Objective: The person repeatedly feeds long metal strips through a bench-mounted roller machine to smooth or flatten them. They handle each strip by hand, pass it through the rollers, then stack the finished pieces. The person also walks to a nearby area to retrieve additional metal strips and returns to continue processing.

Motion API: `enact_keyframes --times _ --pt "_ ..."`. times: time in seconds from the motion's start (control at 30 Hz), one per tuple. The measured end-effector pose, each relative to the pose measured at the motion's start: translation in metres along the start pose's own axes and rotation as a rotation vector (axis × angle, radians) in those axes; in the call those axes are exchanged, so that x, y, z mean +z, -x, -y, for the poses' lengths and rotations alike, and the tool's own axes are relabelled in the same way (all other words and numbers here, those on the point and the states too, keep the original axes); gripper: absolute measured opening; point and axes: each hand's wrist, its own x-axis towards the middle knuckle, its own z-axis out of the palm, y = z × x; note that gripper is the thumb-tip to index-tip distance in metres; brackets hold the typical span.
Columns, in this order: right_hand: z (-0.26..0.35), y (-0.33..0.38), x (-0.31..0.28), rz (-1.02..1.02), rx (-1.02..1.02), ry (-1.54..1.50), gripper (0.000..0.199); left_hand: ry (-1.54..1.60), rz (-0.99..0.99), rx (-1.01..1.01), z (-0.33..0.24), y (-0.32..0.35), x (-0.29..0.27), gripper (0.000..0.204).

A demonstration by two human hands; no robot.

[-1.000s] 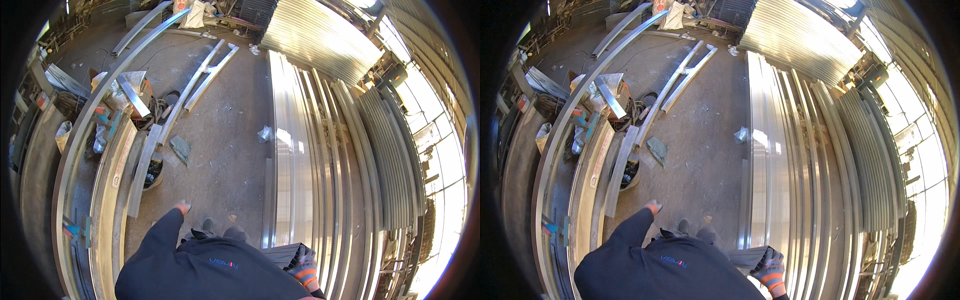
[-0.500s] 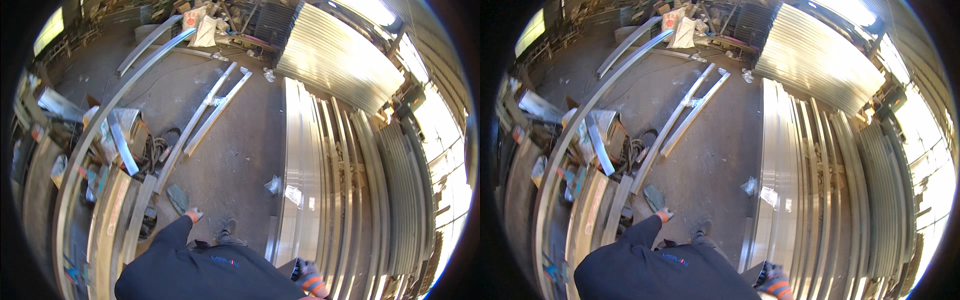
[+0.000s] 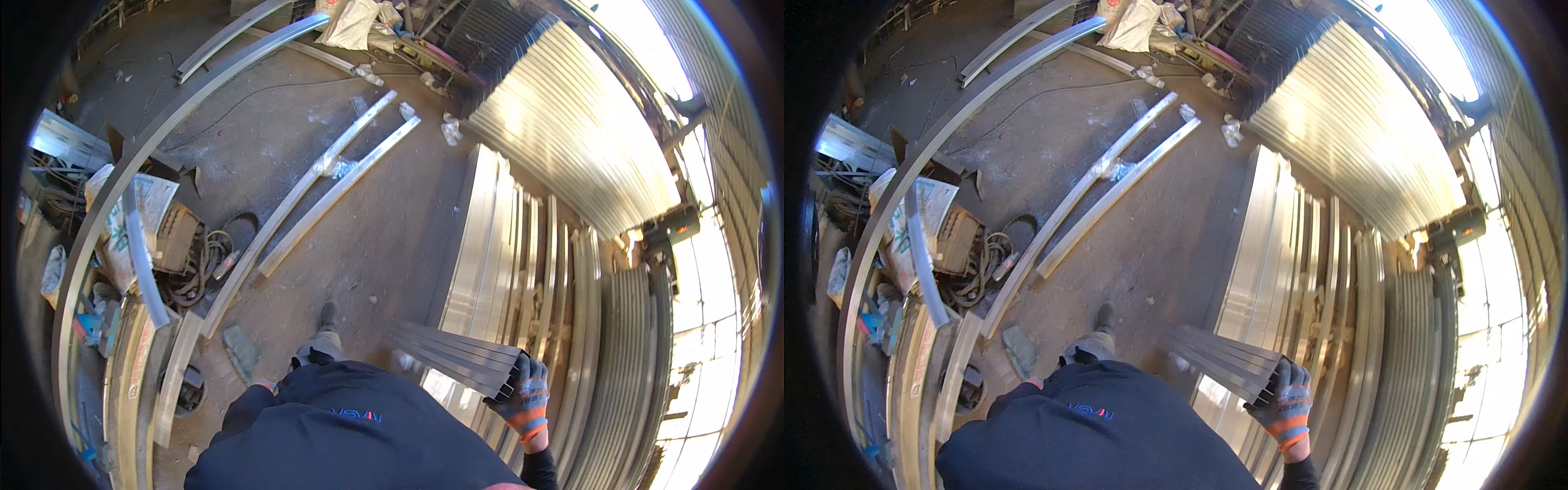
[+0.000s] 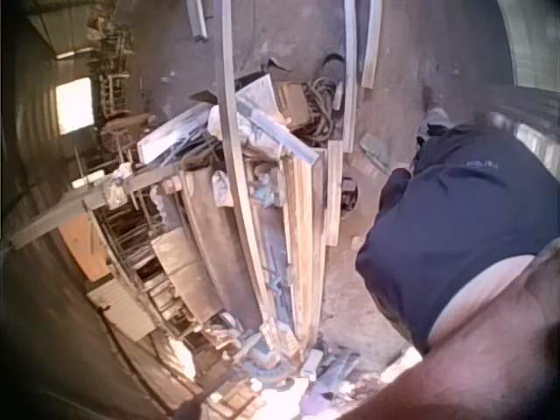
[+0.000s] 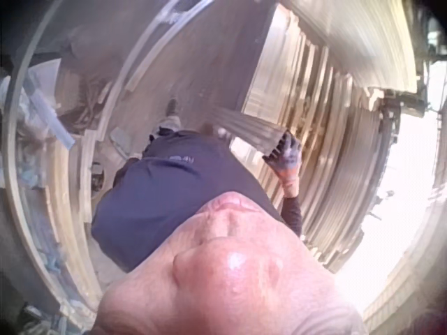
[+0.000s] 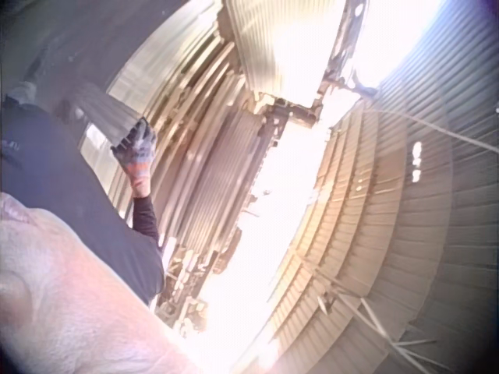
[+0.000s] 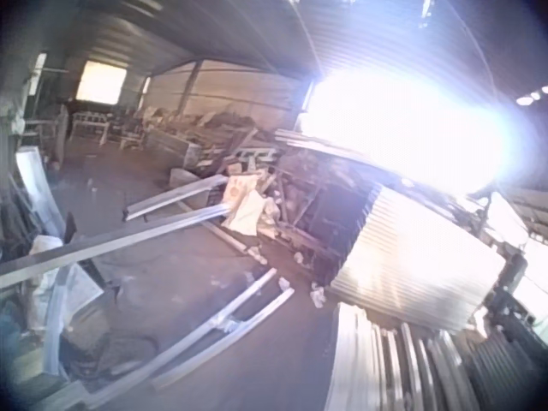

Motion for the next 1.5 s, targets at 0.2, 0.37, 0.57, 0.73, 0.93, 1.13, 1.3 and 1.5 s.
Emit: enact_keyframes --times 0.2,0.37,0.57,0.73,0.93,1.13,1.3,1.5 --pt "-0.091 -0.263 0.01 -0.257 0.215 -0.12 0.118 0.306 0.184 -0.244 -0.089 -0.392 -0.135 0.058" --pt "-0.187 -0.489 0.005 -0.352 0.118 -0.146 0.117 0.46 -0.006 -0.079 -0.187 -0.705 -0.315 0.051" --pt "-0.32 -0.797 -0.006 -0.202 -0.082 -0.139 0.121 0.618 -0.036 -0.092 -0.254 -0.927 -0.415 0.061" --pt "-0.386 -1.037 -0.013 -0.023 -0.14 -0.113 0.122 0.41 0.094 -0.442 -0.29 -0.946 -0.401 0.076" --pt "-0.418 -1.306 -0.005 0.133 -0.255 -0.105 0.125 0.571 0.202 -0.73 -0.33 -0.97 -0.384 0.066" --pt "-0.372 -1.52 -0.027 0.143 -0.383 -0.105 0.131 0.493 0.187 -0.658 -0.309 -1.202 -0.472 0.065" --pt "-0.325 -1.686 -0.051 0.141 -0.381 -0.017 0.133 0.708 -0.104 -0.476 -0.281 -1.502 -0.612 0.069" --pt "-0.266 -1.894 -0.068 0.039 -0.495 0.01 0.125 0.704 -0.207 -0.277 -0.294 -1.835 -0.802 0.065"
